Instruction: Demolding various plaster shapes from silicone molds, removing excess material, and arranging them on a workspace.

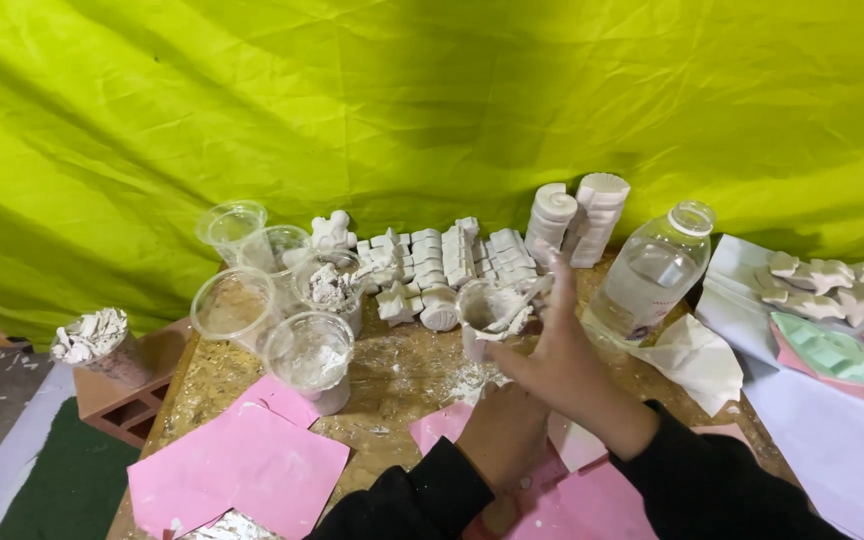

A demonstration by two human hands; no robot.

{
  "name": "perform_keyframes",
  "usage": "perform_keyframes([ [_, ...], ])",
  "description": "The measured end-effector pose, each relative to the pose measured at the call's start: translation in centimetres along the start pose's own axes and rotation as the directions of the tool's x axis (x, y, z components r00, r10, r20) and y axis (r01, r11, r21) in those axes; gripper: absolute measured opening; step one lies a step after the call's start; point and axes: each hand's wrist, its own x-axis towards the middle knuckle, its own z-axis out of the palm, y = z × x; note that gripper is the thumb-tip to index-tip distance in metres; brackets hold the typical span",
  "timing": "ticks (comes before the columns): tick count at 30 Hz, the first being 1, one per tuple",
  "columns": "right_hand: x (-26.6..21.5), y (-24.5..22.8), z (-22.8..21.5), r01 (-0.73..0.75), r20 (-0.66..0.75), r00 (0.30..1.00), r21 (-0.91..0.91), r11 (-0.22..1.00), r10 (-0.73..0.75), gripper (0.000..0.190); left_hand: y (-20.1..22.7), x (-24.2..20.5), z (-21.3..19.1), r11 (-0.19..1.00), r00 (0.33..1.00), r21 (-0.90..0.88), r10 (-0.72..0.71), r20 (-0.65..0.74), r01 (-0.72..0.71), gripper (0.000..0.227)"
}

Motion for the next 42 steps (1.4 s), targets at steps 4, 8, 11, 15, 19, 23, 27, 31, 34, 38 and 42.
perform_keyframes([
  [4, 2.4, 0.9, 2.7, -0.07, 0.121, 0.99, 0.011, 0.997, 0.068, 0.129, -0.3, 0.2, 0.0, 1.0, 0.999, -0.014, 0.026, -0.02, -0.026, 0.018],
  [8, 2.6, 0.2, 3.3, -0.116, 0.2, 0.973, 0.012, 0.993, 0.112, 0.125, -0.4, 0.0, 0.5, 0.997, 0.998, -0.052, 0.056, -0.028, -0.057, 0.016],
  [11, 3.0, 1.3, 3.5, -0.106, 0.206, 0.973, -0.021, 0.994, 0.108, 0.124, -0.4, -0.2, 0.9, 0.994, 0.997, -0.077, 0.069, -0.037, -0.072, 0.015],
  [15, 2.5, 1.3, 2.1, -0.131, 0.233, 0.962, -0.069, 0.989, 0.144, 0.134, -0.3, -0.2, 1.4, 0.99, 0.995, -0.11, 0.089, -0.051, -0.094, 0.016],
  [19, 2.1, 3.9, 0.7, -0.101, 0.204, 0.974, -0.013, 0.995, 0.101, 0.145, -0.5, -0.2, 1.2, 0.981, 0.989, -0.151, 0.106, -0.104, -0.121, 0.015],
  [23, -2.1, 5.3, -2.6, -0.021, -0.055, 0.998, 0.043, 0.999, 0.024, 0.093, 0.8, -0.6, -1.1, 0.987, 0.995, -0.124, 0.094, -0.039, -0.098, 0.021],
  [27, -6.6, 13.1, -4.2, 0.285, -0.532, 0.796, -0.093, 0.954, -0.29, 0.016, 2.5, -0.5, -4.0, 0.972, 0.999, -0.232, -0.024, 0.038, 0.032, 0.032],
  [31, -10.0, 19.4, -3.9, 0.247, -0.361, 0.86, -0.322, 0.914, -0.36, 0.031, 2.8, 0.0, -4.5, 0.976, 0.999, -0.216, -0.033, 0.041, 0.041, 0.066],
  [34, -12.4, 21.6, -2.7, 0.31, -0.199, 0.852, -0.553, 0.773, -0.484, 0.051, 3.0, 0.1, -5.2, 0.969, 0.998, -0.241, -0.036, 0.057, 0.049, 0.038],
  [38, -14.3, 21.2, -3.7, 0.371, 0.237, 0.927, -0.463, 0.805, -0.291, 0.054, 2.8, -0.2, -5.6, 0.964, 0.994, -0.253, -0.066, 0.084, 0.086, 0.038],
  [42, -14.7, 20.6, -4.4, 0.152, 0.482, 0.865, -0.516, 0.843, 0.139, 0.088, 0.9, -0.2, -3.8, 0.971, 0.995, -0.219, -0.084, 0.047, 0.093, 0.02],
])
